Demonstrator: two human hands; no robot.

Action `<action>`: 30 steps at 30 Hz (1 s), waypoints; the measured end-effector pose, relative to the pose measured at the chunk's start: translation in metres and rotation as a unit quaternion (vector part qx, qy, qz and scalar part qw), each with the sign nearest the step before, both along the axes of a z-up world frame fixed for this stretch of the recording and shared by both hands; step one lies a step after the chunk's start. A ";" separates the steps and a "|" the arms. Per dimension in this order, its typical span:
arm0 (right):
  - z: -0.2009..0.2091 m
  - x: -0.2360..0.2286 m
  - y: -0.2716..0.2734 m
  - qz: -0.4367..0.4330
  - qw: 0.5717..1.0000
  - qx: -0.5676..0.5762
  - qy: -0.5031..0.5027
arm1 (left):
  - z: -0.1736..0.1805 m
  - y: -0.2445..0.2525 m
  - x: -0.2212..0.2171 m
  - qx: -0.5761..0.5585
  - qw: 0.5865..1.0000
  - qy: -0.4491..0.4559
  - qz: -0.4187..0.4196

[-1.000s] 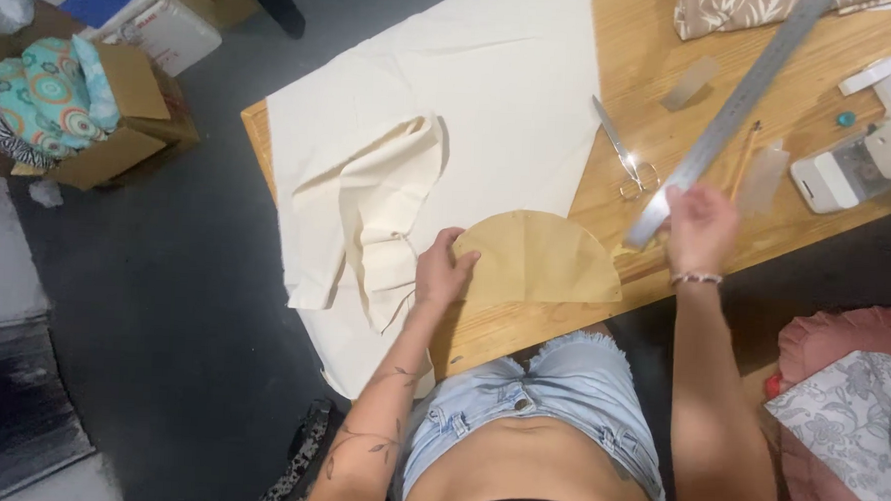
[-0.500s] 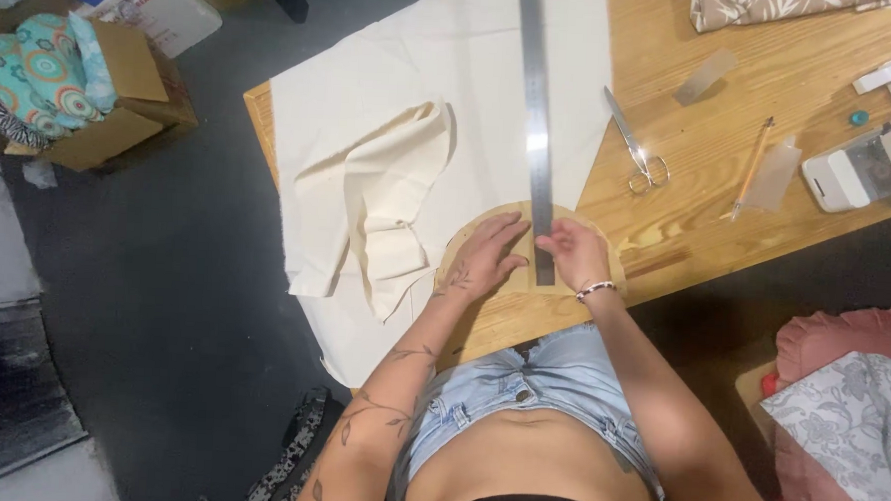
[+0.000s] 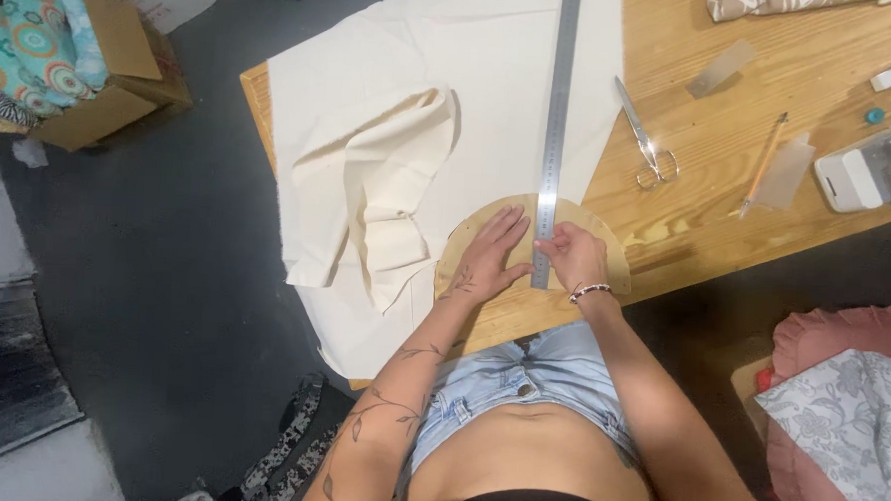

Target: The person uses scissors to cut a piece of white fabric following a semi-circular cardboard template. They then measure the fabric with a ruler and cut another piece of fabric along a curved line drawn on it. The person also handles a small white cap and a patterned cloth during the process.

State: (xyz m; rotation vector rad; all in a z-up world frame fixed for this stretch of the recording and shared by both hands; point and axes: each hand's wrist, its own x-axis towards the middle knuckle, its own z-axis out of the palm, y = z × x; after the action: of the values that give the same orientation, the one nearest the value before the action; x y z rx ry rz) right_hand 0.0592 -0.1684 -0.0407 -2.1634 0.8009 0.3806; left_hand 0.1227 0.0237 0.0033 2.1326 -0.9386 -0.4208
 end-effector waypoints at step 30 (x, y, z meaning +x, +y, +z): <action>0.040 0.006 0.008 -0.004 0.998 0.027 -0.051 | -0.002 0.001 -0.002 -0.025 0.999 -0.028 0.010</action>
State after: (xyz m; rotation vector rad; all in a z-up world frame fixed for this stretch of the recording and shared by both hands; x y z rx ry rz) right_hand 0.0650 -0.1600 -0.0003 -2.1118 0.7337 0.2820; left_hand 0.1207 0.0244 0.0012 2.1167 -0.9485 -0.3247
